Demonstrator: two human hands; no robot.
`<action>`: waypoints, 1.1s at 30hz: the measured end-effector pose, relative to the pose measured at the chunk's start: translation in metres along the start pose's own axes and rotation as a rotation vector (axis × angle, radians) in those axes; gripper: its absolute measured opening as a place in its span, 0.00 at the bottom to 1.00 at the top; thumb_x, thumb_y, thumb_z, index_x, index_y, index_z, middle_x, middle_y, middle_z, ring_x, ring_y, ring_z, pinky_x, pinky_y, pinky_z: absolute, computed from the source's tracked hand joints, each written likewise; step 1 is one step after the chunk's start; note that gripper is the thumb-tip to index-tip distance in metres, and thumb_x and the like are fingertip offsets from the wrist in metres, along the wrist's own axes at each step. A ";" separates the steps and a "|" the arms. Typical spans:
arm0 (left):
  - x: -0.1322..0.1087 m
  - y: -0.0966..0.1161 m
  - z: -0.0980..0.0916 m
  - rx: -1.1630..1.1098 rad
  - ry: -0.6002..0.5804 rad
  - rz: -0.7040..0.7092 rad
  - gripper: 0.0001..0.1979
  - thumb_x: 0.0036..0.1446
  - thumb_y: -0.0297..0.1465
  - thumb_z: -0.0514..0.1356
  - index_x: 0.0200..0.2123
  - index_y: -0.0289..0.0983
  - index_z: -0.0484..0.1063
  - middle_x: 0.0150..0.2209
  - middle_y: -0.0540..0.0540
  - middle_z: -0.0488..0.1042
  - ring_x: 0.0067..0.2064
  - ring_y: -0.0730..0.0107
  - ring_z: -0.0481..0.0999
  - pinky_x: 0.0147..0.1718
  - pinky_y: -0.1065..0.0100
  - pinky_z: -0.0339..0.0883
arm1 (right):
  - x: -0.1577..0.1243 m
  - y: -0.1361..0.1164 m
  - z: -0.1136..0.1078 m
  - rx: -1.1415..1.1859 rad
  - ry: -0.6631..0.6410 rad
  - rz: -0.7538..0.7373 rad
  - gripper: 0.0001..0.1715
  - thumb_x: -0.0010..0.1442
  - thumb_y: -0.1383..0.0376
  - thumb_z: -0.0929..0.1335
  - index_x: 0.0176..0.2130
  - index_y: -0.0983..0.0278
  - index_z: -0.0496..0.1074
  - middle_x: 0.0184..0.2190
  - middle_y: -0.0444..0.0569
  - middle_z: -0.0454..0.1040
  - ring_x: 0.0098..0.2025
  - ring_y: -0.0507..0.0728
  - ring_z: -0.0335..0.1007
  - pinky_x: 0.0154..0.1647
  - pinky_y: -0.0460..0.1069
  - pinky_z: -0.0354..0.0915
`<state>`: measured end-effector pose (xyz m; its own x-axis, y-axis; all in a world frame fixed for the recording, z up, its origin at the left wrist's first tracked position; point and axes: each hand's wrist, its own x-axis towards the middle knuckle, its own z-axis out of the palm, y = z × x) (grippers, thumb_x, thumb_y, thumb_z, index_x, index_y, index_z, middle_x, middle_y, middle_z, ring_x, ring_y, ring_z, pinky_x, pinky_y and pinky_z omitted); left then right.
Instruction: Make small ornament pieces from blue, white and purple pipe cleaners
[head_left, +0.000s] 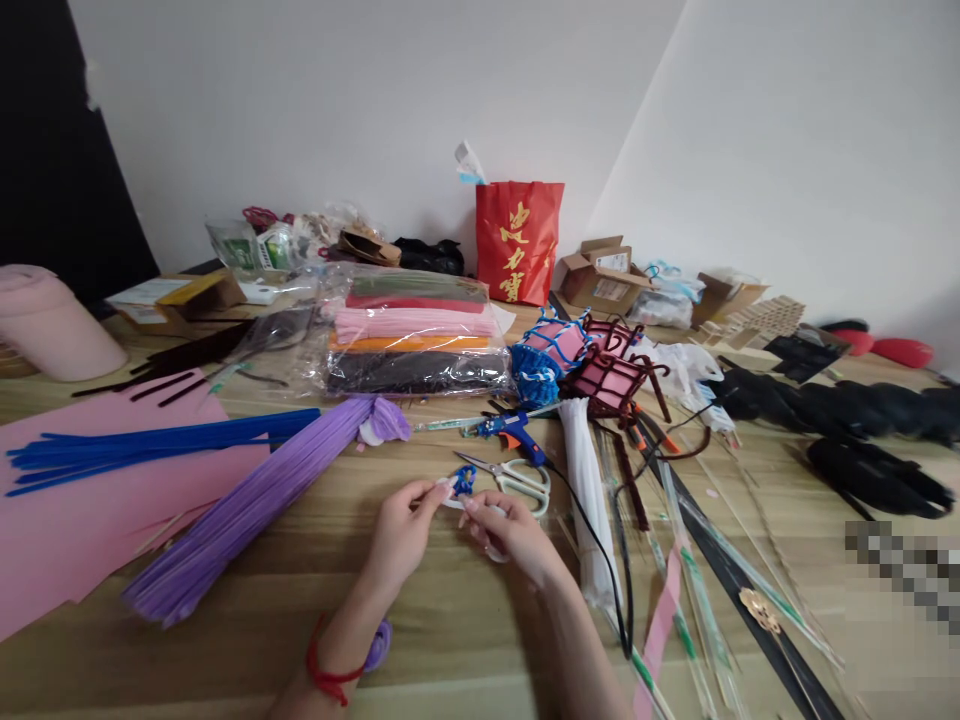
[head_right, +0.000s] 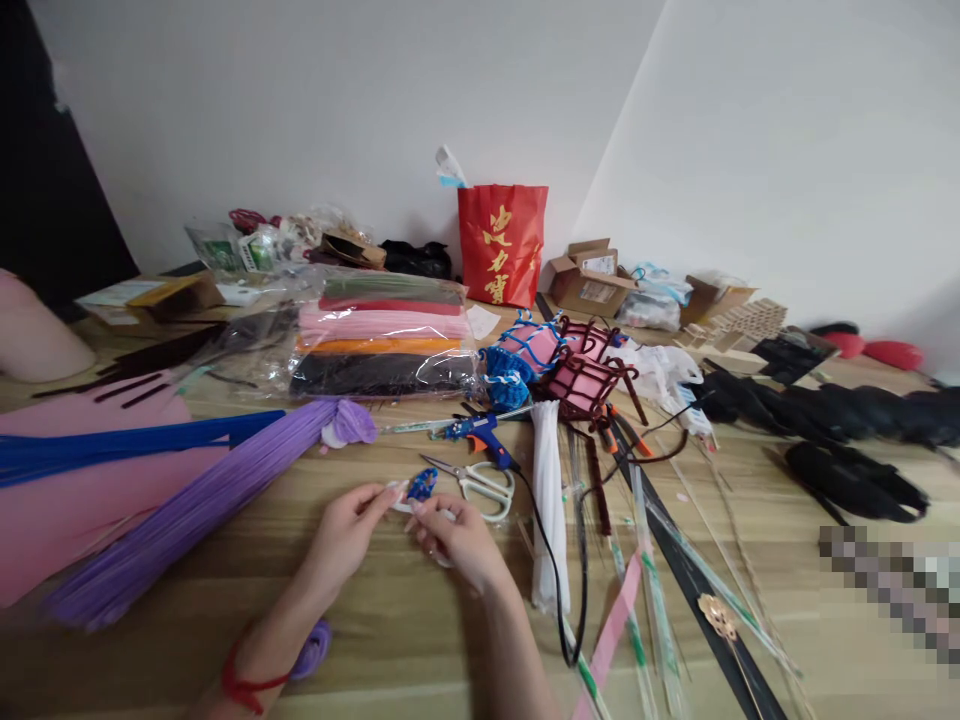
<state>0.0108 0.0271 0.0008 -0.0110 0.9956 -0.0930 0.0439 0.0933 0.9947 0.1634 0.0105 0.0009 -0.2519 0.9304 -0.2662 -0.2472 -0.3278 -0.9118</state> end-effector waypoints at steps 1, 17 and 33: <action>0.000 0.000 0.001 0.062 -0.027 0.022 0.14 0.46 0.40 0.60 0.24 0.34 0.75 0.25 0.47 0.76 0.30 0.64 0.71 0.32 0.68 0.63 | 0.001 0.000 -0.003 0.073 -0.010 0.010 0.18 0.51 0.56 0.71 0.26 0.69 0.70 0.13 0.38 0.60 0.13 0.43 0.47 0.14 0.41 0.39; 0.000 0.002 0.004 -0.132 -0.182 -0.156 0.17 0.45 0.43 0.62 0.29 0.33 0.78 0.27 0.46 0.77 0.30 0.67 0.71 0.28 0.71 0.61 | 0.012 0.011 0.008 0.402 0.157 -0.115 0.17 0.47 0.58 0.74 0.23 0.66 0.68 0.16 0.39 0.63 0.17 0.45 0.54 0.17 0.41 0.52; 0.001 -0.003 0.000 -0.439 0.040 -0.182 0.18 0.40 0.37 0.67 0.35 0.34 0.78 0.33 0.43 0.78 0.35 0.66 0.72 0.31 0.70 0.63 | 0.000 0.007 0.017 0.186 0.027 -0.012 0.19 0.45 0.58 0.75 0.32 0.69 0.71 0.25 0.49 0.75 0.22 0.50 0.69 0.22 0.43 0.62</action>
<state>0.0102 0.0281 -0.0024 -0.0183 0.9615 -0.2740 -0.3886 0.2457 0.8880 0.1458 0.0058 -0.0003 -0.2236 0.9375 -0.2665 -0.4196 -0.3394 -0.8419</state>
